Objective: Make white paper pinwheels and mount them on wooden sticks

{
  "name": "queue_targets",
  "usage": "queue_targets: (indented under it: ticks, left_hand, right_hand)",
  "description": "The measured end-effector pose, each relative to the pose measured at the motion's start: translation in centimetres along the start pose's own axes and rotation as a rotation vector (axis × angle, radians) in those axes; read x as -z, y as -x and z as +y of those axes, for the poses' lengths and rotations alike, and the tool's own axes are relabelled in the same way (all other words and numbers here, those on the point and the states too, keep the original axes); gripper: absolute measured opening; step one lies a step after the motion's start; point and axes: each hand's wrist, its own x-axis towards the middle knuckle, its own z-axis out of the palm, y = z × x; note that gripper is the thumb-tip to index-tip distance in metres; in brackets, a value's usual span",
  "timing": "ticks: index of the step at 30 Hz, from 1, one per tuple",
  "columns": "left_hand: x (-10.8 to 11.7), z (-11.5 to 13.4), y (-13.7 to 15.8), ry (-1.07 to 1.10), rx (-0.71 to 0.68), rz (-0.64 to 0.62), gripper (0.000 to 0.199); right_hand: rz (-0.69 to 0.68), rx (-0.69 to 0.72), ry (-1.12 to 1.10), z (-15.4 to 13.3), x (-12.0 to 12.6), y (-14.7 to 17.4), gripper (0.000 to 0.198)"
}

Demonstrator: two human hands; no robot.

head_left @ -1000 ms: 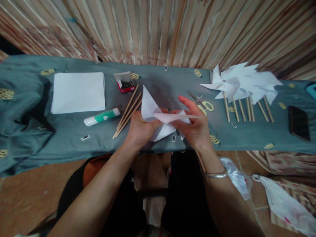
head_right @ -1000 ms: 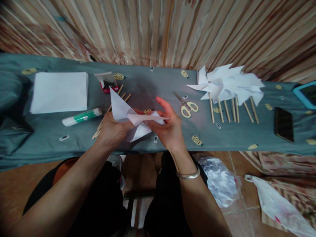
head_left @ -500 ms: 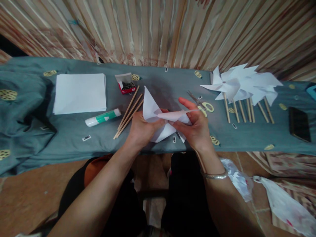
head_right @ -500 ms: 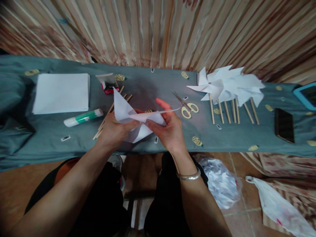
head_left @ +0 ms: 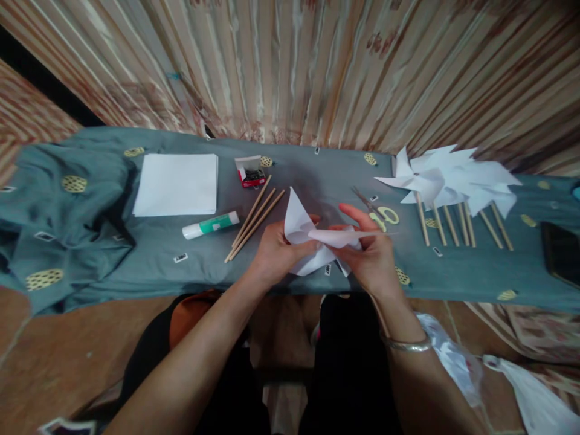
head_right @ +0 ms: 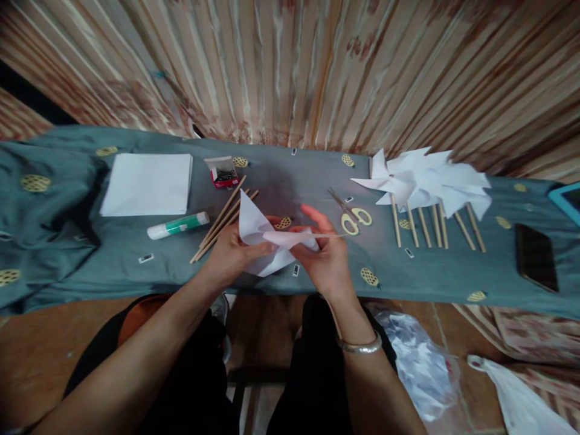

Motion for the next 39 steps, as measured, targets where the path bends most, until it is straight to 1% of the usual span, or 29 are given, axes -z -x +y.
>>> queue_targets:
  ticks: [3,5,7,8,9,10,11,12,13,14,15,17,19,22,26,32,34,39]
  left_hand:
    - [0.7,0.6,0.5,0.086,-0.041,-0.078,0.059]
    - [1.5,1.0,0.7,0.118,-0.091,-0.092,0.063]
    - [2.8,1.2,0.6,0.072,-0.141,-0.022,0.056]
    - [3.5,1.2,0.4,0.021,-0.155,0.040,0.051]
    - [4.2,1.1,0.1,-0.079,-0.185,0.120,0.048]
    - [4.9,1.0,-0.3,-0.233,-0.247,0.211,0.043]
    - [5.5,0.8,-0.8,-0.430,-0.322,0.275,0.035]
    - [6.0,0.5,-1.3,-0.639,-0.369,0.279,0.029]
    - [6.4,0.3,-1.7,-0.803,-0.404,0.279,0.027]
    - [6.6,0.1,-2.1,-0.932,-0.436,0.289,0.028]
    - [6.6,0.0,-2.5,-1.051,-0.453,0.271,0.029]
    - [6.4,-0.3,-3.0,-1.223,-0.461,0.234,0.032]
    - [5.9,-0.5,-3.2,-1.319,-0.444,0.199,0.034]
    - [5.2,-0.6,-3.5,-1.369,-0.405,0.195,0.037]
    - [4.9,-0.5,-4.2,-1.384,-0.308,0.228,0.039]
    - [4.6,0.2,-5.0,-1.388,-0.226,0.265,0.030]
    - [4.5,0.4,-5.1,-1.376,-0.214,0.268,0.026]
    - [4.6,0.3,-5.1,-1.329,-0.254,0.284,0.024]
  right_hand:
    - [0.028,-0.016,-0.021,-0.1,1.0,-0.1,0.066]
    - [0.068,-0.022,-0.027,-0.1,1.9,-0.2,0.067]
    - [0.102,-0.022,-0.015,-0.2,2.8,-0.1,0.065]
    - [0.109,-0.017,-0.001,-0.2,3.2,0.0,0.064]
    - [0.109,-0.010,0.011,-0.3,3.4,0.2,0.063]
    - [0.099,-0.004,0.019,-0.4,3.6,0.4,0.063]
    - [0.083,-0.003,0.022,-0.5,3.6,0.7,0.063]
    - [0.063,-0.004,0.022,-0.6,3.6,1.0,0.064]
    - [0.038,-0.010,0.019,-0.8,3.4,1.3,0.064]
    - [0.009,-0.017,0.014,-1.0,3.2,1.6,0.064]
    - [-0.023,-0.022,0.009,-1.2,3.0,1.8,0.063]
    - [-0.083,-0.024,-0.011,-1.5,2.4,2.3,0.060]
    - [-0.123,-0.027,-0.037,-1.7,2.1,2.6,0.059]
    - [-0.154,-0.036,-0.054,-1.8,1.8,2.9,0.059]
    - [-0.171,-0.039,-0.051,-2.1,1.9,3.1,0.059]
    - [-0.148,-0.018,-0.028,-2.6,1.7,3.5,0.056]
    - [-0.145,-0.019,-0.006,-2.7,1.7,3.6,0.056]
    - [-0.151,-0.002,0.048,-2.8,1.8,3.8,0.055]
